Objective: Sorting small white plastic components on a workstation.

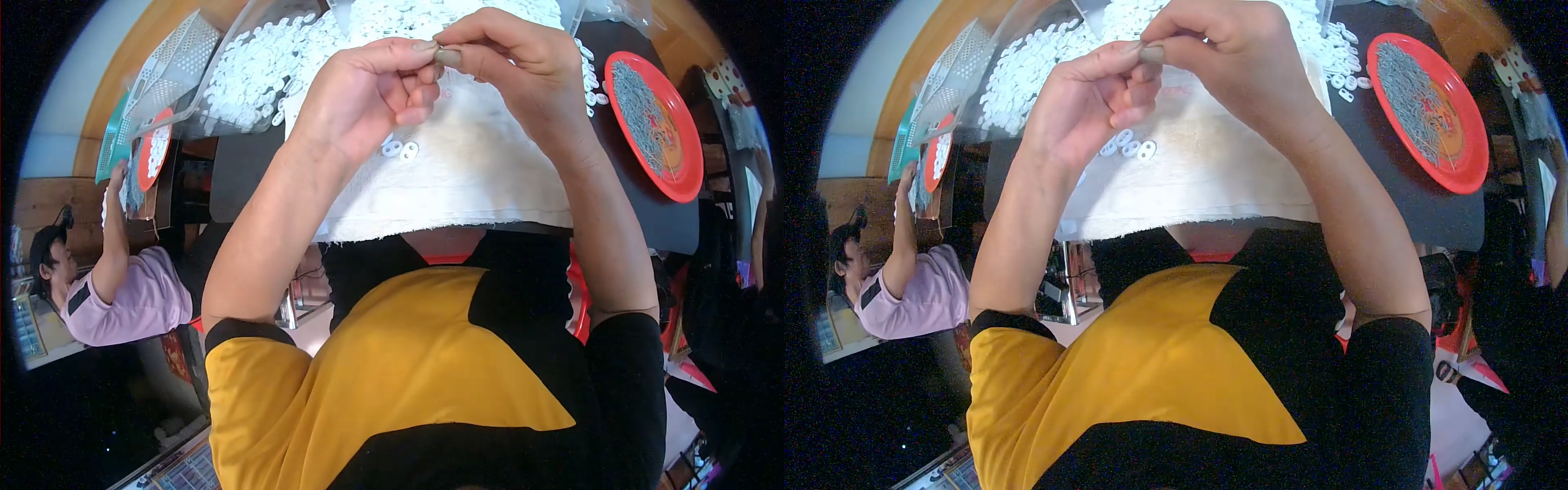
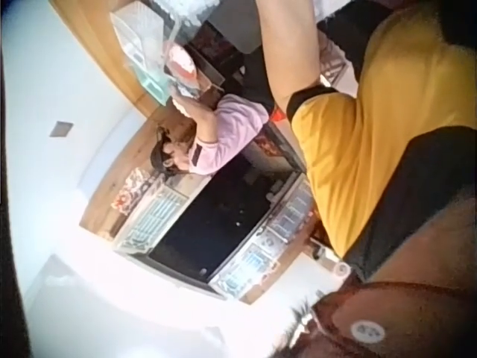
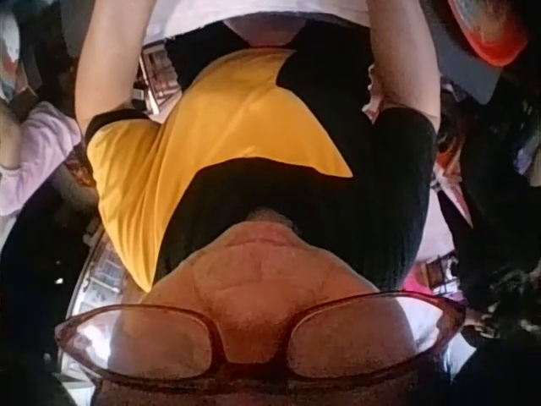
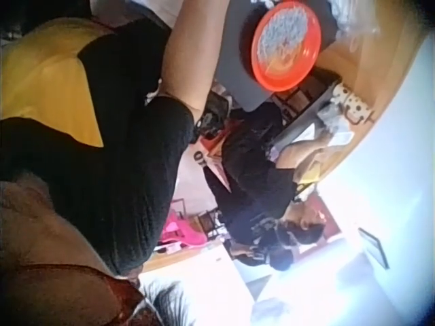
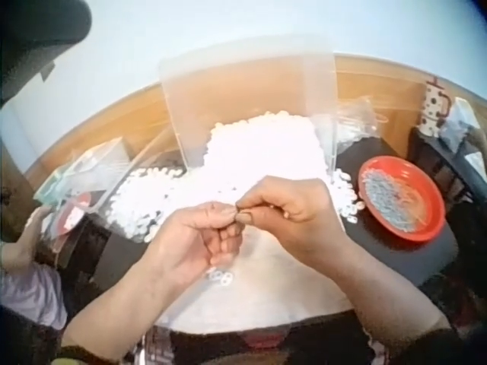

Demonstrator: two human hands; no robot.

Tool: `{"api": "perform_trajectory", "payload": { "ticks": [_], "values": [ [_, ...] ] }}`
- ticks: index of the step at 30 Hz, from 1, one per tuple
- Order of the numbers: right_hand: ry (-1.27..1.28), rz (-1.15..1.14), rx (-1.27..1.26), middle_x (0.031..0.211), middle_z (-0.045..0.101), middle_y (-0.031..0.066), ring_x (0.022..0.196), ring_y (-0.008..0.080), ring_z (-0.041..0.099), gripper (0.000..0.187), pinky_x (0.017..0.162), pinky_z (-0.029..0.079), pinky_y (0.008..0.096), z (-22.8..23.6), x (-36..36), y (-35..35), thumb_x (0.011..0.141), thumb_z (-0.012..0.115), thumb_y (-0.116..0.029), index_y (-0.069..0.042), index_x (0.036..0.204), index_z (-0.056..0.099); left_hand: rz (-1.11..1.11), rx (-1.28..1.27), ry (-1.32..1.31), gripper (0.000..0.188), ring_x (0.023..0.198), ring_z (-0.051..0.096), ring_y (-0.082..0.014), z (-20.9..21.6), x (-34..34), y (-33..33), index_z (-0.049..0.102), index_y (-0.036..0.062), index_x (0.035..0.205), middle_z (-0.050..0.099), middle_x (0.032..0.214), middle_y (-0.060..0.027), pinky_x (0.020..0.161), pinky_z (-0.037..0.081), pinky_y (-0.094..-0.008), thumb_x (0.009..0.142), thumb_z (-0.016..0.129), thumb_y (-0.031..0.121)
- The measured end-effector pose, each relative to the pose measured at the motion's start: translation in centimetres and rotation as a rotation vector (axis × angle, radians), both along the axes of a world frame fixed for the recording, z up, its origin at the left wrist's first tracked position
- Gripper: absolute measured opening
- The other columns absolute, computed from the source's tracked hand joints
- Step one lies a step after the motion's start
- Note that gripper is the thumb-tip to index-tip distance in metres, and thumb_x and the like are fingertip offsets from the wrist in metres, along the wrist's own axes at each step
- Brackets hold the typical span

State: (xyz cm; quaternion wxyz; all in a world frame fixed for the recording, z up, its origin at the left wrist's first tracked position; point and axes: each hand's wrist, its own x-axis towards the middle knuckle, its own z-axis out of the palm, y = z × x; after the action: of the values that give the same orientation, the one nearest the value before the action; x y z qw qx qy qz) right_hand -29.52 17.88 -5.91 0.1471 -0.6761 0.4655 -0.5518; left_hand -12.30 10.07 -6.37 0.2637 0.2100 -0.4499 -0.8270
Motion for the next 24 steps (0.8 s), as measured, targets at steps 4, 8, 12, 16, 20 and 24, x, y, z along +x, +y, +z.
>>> {"api": "perform_trajectory", "payload": {
  "ticks": [4,8,12,16,20,24],
  "values": [
    [0.04,-0.019,-0.023,0.072,0.066,0.0042,0.064,0.0085,0.06,0.005,0.058,0.048,0.0218,0.1,-0.1,0.1,0.081,0.069,0.0,0.001,0.085,0.068,0.053,-0.098,-0.097,0.013,0.061,0.055,-0.0125,0.1,1.4,0.0,0.063,-0.0043,0.091,0.06,0.072,-0.007,0.051,0.04,-0.024,0.089,0.062,0.009],
    [-0.103,0.022,-0.003,0.075,0.065,0.0006,0.069,0.0069,0.056,0.012,0.061,0.042,0.02,-1.4,-1.5,-0.2,0.087,0.066,-0.013,-0.003,0.089,0.071,0.35,-0.41,-0.354,0.01,0.056,0.052,-0.0101,0.8,4.5,0.6,0.067,-0.0038,0.088,0.06,0.069,-0.0029,0.051,0.039,-0.0228,0.085,0.066,0.006],
    [-0.038,0.104,0.116,0.081,0.067,0.0,0.071,0.006,0.056,0.012,0.06,0.041,0.0197,-1.8,-2.2,-0.4,0.089,0.065,-0.013,-0.004,0.093,0.072,0.463,-0.769,-0.706,0.004,0.06,0.054,-0.0093,-0.6,8.3,0.8,0.071,0.0011,0.082,0.06,0.071,-0.001,0.056,0.042,-0.0227,0.078,0.07,0.001],
    [0.052,0.076,0.193,0.078,0.065,-0.0005,0.068,0.0055,0.052,0.012,0.059,0.039,0.0201,-2.2,-1.1,-0.7,0.089,0.063,-0.011,-0.005,0.094,0.072,0.278,-1.261,-0.7,0.015,0.073,0.058,-0.0185,-3.0,9.1,2.0,0.067,0.0005,0.084,0.057,0.077,-0.0065,0.063,0.047,-0.0303,0.07,0.071,0.001],
    [0.094,0.073,0.203,0.074,0.062,-0.0015,0.066,0.0051,0.049,0.013,0.057,0.038,0.0196,-3.0,-1.1,-1.0,0.089,0.061,-0.009,-0.005,0.093,0.072,0.295,-1.704,-0.745,0.025,0.084,0.057,-0.0269,-3.3,8.0,2.5,0.065,0.005,0.09,0.054,0.084,-0.0076,0.066,0.049,-0.0385,0.067,0.075,0.006],
    [0.092,0.074,0.212,0.073,0.061,-0.0015,0.065,0.005,0.049,0.012,0.057,0.037,0.0192,-3.1,-1.3,-1.2,0.089,0.06,-0.009,-0.005,0.092,0.072,0.283,-1.695,-0.768,0.023,0.083,0.058,-0.0266,-3.8,8.2,1.8,0.065,0.0054,0.089,0.054,0.082,-0.0075,0.066,0.049,-0.0382,0.068,0.073,0.004]
  ]
}}
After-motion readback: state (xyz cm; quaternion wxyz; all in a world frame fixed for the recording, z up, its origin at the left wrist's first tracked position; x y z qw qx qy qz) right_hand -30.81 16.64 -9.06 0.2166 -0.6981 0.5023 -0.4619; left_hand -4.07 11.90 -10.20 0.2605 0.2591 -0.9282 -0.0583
